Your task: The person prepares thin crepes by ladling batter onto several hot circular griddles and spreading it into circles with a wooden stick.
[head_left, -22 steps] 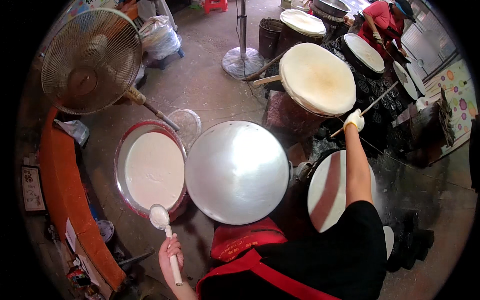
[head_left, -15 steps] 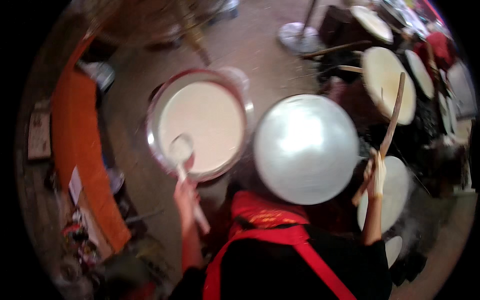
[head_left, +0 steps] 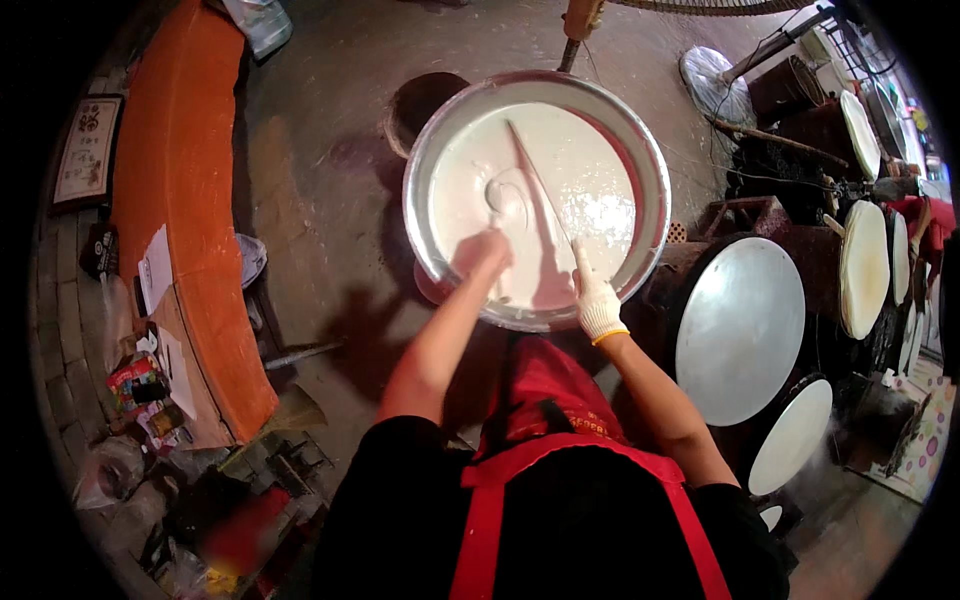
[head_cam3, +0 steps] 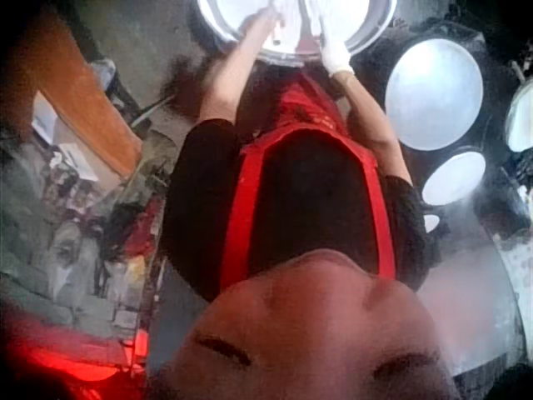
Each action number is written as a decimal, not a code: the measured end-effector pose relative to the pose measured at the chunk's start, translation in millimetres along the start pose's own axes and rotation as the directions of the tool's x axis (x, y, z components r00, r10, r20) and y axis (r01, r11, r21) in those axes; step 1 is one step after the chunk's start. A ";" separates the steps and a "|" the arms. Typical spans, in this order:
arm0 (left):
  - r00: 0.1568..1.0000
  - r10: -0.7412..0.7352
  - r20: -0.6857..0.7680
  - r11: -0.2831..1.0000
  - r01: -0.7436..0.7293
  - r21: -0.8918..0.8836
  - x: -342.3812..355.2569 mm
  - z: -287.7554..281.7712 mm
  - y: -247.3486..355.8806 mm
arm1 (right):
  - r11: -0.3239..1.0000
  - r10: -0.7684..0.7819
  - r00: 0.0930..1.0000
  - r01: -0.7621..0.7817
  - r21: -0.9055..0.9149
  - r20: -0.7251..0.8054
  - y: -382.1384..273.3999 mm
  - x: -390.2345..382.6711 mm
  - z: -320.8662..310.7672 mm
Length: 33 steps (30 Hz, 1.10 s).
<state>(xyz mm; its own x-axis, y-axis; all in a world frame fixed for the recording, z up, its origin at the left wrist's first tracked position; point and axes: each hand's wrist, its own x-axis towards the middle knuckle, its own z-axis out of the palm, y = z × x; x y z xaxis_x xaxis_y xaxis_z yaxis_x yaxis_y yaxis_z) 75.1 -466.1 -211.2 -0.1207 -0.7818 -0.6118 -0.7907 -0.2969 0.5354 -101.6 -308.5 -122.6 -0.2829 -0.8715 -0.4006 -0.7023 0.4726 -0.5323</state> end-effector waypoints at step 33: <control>0.898 0.214 0.385 0.766 0.090 -0.637 -229.9 -259.3 288.8 | 0.930 -0.353 0.734 0.345 -0.129 -0.580 -8.2 -168.9 -142.1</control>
<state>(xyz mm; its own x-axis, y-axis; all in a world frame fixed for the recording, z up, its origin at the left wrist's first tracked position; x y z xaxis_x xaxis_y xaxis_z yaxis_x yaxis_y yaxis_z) 30.2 -514.4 235.1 -0.5091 -0.5541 -0.6587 -0.2345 -0.6470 0.7255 -140.9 -183.8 55.4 -0.3384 -0.8824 0.3268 -0.8349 0.1215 -0.5368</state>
